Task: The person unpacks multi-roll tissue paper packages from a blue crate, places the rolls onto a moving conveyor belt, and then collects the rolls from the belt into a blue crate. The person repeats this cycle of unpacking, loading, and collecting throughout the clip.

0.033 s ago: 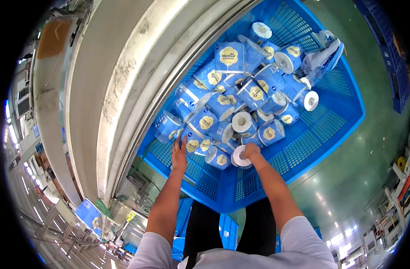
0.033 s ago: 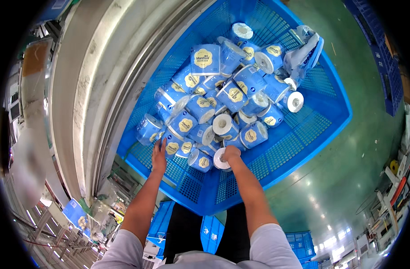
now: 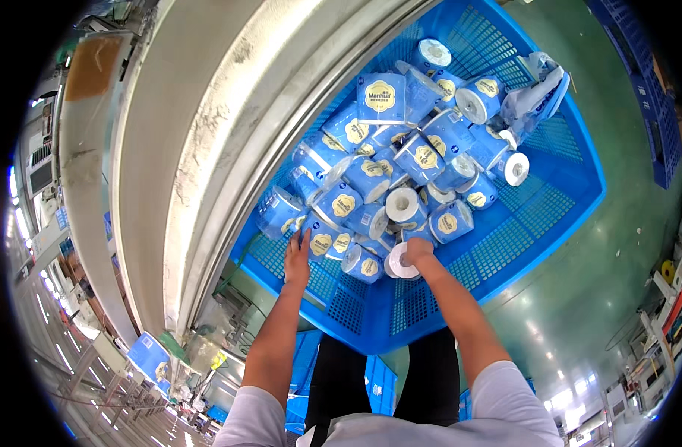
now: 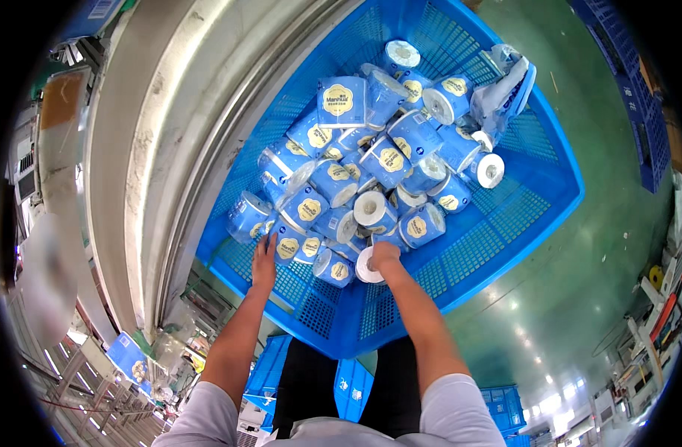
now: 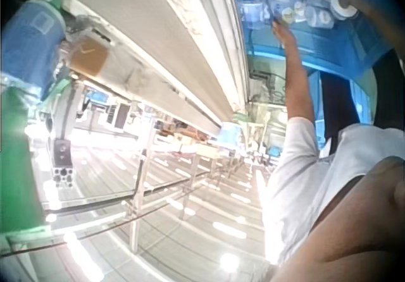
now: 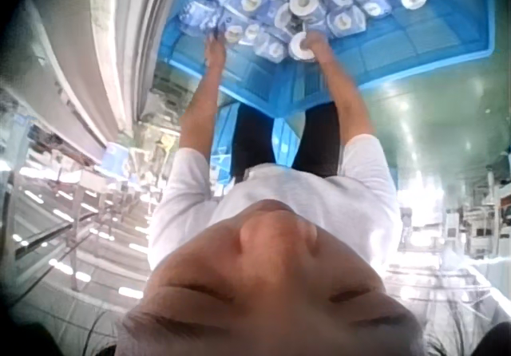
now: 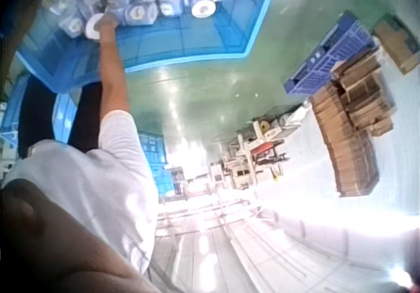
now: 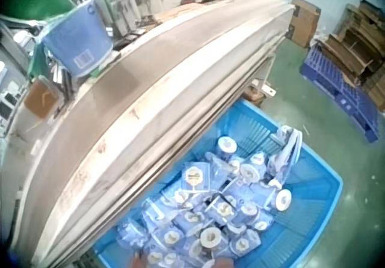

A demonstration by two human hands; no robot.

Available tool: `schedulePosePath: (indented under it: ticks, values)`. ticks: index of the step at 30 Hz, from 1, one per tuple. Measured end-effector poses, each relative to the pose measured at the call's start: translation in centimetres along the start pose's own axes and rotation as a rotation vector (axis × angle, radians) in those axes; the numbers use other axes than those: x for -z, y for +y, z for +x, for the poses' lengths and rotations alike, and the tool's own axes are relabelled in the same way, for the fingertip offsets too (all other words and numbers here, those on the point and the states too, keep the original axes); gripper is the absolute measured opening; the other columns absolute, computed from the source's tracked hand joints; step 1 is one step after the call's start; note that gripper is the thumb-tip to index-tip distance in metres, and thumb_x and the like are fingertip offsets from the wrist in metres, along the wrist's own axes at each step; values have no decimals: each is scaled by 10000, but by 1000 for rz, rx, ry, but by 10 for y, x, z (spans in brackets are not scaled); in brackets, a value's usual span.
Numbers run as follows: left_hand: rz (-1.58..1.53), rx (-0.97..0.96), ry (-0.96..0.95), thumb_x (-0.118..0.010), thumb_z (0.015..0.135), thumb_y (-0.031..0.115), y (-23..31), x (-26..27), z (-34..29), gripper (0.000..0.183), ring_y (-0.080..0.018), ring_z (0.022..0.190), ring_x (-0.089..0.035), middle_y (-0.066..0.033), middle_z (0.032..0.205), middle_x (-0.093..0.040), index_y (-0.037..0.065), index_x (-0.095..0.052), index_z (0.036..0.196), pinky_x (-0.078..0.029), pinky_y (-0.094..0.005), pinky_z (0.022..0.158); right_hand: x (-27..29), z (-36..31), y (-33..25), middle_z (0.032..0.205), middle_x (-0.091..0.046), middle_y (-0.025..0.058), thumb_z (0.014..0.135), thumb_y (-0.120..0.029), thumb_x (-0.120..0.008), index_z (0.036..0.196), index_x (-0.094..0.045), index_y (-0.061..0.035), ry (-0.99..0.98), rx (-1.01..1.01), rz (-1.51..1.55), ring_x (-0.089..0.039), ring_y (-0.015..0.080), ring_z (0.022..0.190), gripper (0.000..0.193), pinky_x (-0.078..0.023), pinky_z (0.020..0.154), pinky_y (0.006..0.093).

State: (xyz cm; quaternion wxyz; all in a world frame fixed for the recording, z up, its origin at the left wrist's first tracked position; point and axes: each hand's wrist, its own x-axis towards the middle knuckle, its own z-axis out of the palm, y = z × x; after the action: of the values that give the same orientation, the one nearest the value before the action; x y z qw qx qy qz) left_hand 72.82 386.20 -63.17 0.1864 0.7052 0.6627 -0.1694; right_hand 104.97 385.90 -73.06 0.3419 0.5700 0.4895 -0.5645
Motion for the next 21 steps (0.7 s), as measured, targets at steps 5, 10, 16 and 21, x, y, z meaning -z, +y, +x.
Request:
schedulePosePath:
  ticks: [5, 10, 16, 21]
  values:
    - [-34, -73, -172, -664, 768, 213, -10, 9, -15, 691, -300, 1139, -440, -115, 1270, -428, 193, -332, 1374, -395, -425, 915, 37, -19, -16, 1399, -336, 142, 584, -307, -722, 957, -695, -91, 549, 371, -517, -200, 318, 1337, 431, -219, 1067, 465]
    - [-172, -19, -104, -632, 795, 254, -5, 13, -17, 644, -317, 936, -586, -103, 1314, -421, 171, -328, 1356, -526, -409, 704, 27, 38, -11, 1383, -358, 142, 597, -365, -725, 993, -699, -81, 553, 397, -667, -245, 323, 1318, 488, -190, 1090, 433]
    - [-296, 163, -128, -602, 773, 204, 21, 24, -10, 587, -365, 830, -615, -169, 1223, -508, 119, -376, 1308, -513, -434, 669, 60, 5, -12, 1316, -414, 181, 521, -368, -767, 989, -705, -112, 434, 471, -753, -349, 340, 1245, 537, -247, 1077, 387]
    - [-470, 284, 19, -630, 754, 247, 34, 77, -8, 486, -362, 897, -603, -155, 1099, -584, 77, -509, 1194, -489, -421, 761, 75, -60, 21, 1145, -483, 172, 532, -328, -748, 960, -714, -187, 615, 520, -168, -432, 353, 1117, 453, -369, 973, 389]
